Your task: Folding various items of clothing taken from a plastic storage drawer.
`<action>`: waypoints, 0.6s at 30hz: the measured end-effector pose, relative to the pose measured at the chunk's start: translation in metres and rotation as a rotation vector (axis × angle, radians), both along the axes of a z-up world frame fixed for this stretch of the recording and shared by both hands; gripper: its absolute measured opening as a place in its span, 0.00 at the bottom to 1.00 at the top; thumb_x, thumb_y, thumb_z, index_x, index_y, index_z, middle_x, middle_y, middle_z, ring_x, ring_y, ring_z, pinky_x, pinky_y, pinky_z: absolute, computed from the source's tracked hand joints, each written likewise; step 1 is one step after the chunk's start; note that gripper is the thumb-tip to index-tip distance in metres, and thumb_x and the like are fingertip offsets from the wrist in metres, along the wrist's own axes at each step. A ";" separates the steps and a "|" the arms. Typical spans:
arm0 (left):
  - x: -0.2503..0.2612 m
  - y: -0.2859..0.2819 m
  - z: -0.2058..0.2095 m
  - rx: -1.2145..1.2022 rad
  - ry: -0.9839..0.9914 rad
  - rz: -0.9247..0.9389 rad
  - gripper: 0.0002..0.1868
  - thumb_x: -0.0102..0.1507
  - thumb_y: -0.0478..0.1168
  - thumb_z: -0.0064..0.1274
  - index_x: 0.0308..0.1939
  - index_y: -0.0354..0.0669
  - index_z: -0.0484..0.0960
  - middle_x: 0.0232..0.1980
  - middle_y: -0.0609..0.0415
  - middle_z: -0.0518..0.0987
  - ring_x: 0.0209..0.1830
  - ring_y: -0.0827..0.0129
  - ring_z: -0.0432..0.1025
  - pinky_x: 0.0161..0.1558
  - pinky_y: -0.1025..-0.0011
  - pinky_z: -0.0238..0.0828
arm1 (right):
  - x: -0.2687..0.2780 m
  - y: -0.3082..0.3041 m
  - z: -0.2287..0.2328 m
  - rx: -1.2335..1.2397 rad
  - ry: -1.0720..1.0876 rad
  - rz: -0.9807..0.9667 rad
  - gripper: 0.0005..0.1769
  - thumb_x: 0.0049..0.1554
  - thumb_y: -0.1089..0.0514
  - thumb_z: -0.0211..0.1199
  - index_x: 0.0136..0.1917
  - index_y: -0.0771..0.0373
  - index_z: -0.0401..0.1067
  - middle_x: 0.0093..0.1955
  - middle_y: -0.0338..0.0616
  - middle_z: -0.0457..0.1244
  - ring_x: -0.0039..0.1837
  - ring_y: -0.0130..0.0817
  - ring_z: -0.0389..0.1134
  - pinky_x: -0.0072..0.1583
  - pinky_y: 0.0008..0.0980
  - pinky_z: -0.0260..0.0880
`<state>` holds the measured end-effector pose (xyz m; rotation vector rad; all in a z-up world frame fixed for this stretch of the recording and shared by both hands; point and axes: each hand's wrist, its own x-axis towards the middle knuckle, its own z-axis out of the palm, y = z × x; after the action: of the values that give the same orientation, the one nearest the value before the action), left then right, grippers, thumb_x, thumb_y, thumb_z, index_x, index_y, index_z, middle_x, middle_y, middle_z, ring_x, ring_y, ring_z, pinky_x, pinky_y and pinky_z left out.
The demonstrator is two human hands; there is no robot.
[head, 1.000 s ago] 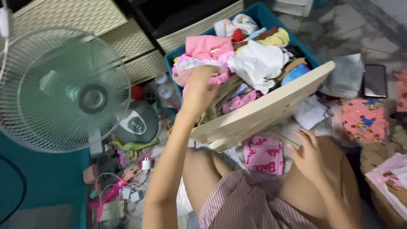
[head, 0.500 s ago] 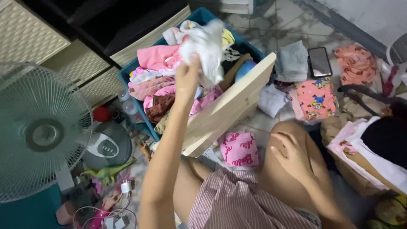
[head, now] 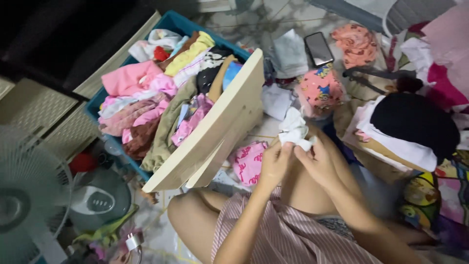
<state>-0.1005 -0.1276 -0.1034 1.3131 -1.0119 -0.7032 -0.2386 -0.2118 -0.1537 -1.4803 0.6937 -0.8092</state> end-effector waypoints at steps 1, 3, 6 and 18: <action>0.001 -0.004 -0.010 -0.001 0.001 -0.008 0.18 0.74 0.43 0.45 0.57 0.31 0.80 0.62 0.50 0.79 0.62 0.69 0.73 0.63 0.71 0.68 | -0.007 -0.005 -0.003 -0.001 0.001 -0.008 0.15 0.62 0.60 0.64 0.61 0.64 0.69 0.47 0.30 0.60 0.46 0.17 0.58 0.47 0.20 0.60; 0.002 -0.004 -0.030 0.128 0.163 -0.052 0.22 0.74 0.46 0.44 0.63 0.33 0.76 0.58 0.49 0.81 0.58 0.68 0.73 0.62 0.70 0.68 | -0.018 -0.007 -0.011 0.015 0.162 -0.076 0.12 0.63 0.61 0.65 0.60 0.64 0.74 0.45 0.35 0.62 0.45 0.20 0.58 0.46 0.22 0.59; 0.009 -0.014 -0.052 0.149 0.375 -0.088 0.26 0.74 0.49 0.39 0.70 0.36 0.70 0.63 0.55 0.77 0.63 0.71 0.70 0.65 0.71 0.66 | -0.020 -0.007 0.014 -0.076 0.210 -0.070 0.10 0.60 0.65 0.63 0.56 0.65 0.74 0.52 0.39 0.66 0.51 0.22 0.65 0.50 0.23 0.67; 0.024 -0.028 -0.087 0.082 0.669 0.248 0.19 0.66 0.30 0.55 0.61 0.32 0.74 0.49 0.50 0.80 0.39 0.69 0.73 0.40 0.72 0.72 | -0.041 -0.016 0.051 -0.512 0.340 -0.084 0.13 0.47 0.74 0.60 0.43 0.63 0.76 0.62 0.41 0.68 0.54 0.38 0.69 0.49 0.32 0.67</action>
<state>-0.0764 -0.1555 -0.1908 1.1253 -0.2794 -0.9122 -0.2799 -0.2280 -0.1025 -2.0952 0.8442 -0.8462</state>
